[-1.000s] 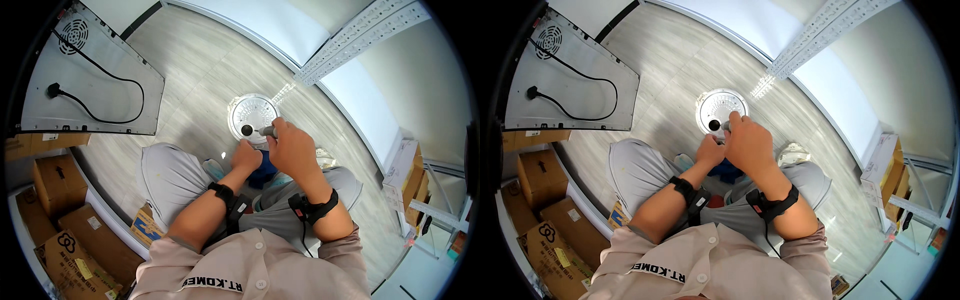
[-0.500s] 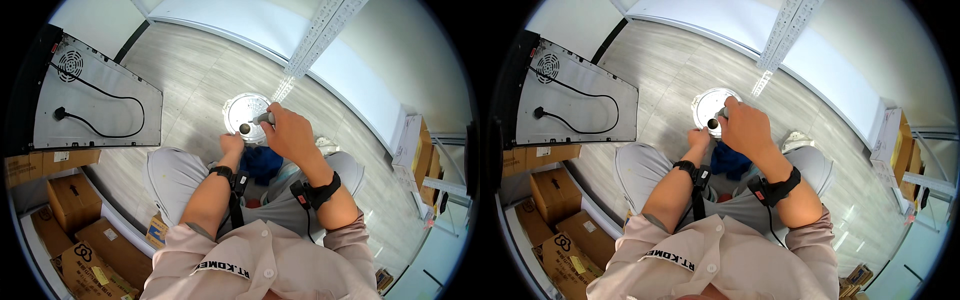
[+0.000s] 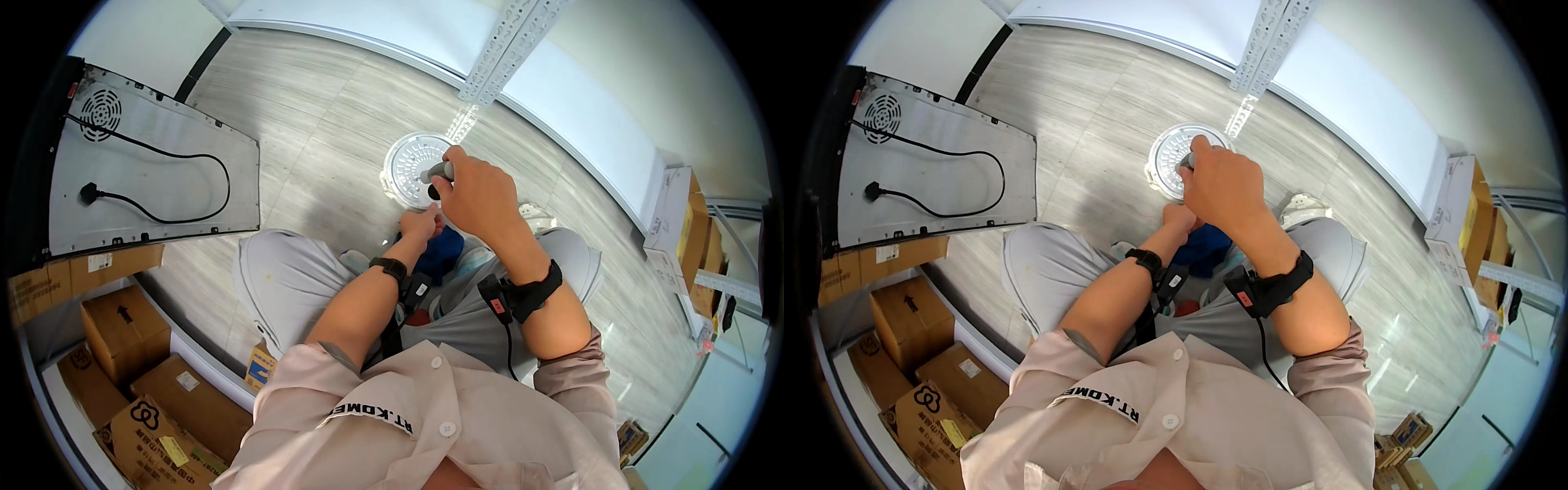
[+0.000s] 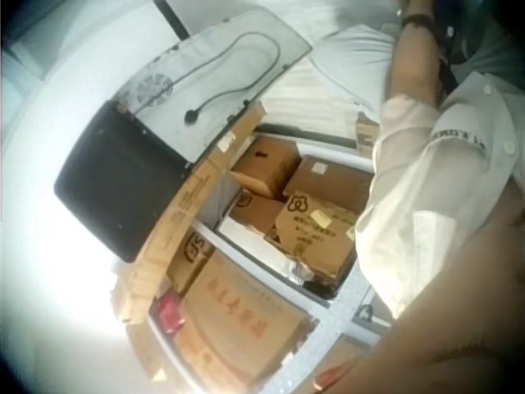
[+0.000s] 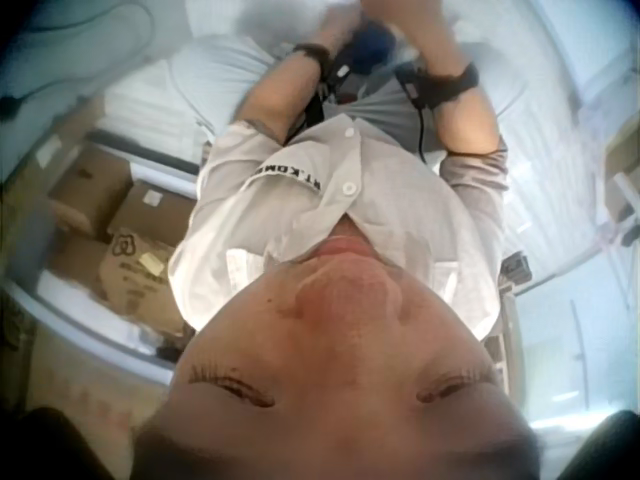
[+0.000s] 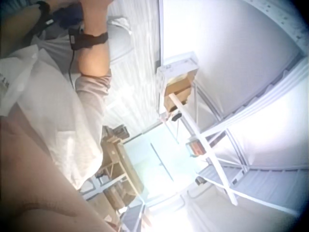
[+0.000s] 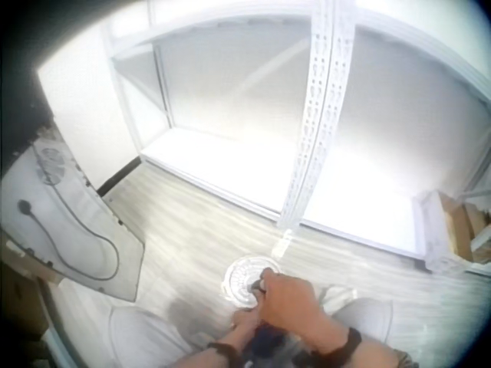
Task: The person sits on the floor and uses a screwdriver to remove screws from a white circular light fixture. After removing the screws, the person lifts the cover to reveal the internal components.
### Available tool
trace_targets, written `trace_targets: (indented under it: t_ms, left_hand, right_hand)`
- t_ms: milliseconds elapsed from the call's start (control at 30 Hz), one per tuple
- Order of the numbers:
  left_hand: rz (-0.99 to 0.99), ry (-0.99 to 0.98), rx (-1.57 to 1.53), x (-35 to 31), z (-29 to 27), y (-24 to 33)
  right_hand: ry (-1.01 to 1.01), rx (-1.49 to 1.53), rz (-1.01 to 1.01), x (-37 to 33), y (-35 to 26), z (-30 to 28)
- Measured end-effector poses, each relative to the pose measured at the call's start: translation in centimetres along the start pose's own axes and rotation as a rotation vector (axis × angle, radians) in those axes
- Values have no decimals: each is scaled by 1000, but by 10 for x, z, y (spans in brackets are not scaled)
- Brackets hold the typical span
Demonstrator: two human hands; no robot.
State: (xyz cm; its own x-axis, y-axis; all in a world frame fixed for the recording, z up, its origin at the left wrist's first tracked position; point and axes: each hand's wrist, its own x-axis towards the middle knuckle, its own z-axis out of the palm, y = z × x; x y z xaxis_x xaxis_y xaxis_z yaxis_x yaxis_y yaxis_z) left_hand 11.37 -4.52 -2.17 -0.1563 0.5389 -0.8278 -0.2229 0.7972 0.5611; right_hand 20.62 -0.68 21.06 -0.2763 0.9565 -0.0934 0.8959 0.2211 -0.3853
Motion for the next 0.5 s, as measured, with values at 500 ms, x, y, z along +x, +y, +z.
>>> trace_targets:
  t_ms: [500]
  left_hand:
    - [637, 357, 498, -42, 40, 27]
  right_hand:
    - [-10, -15, 110, -6, 57, 17]
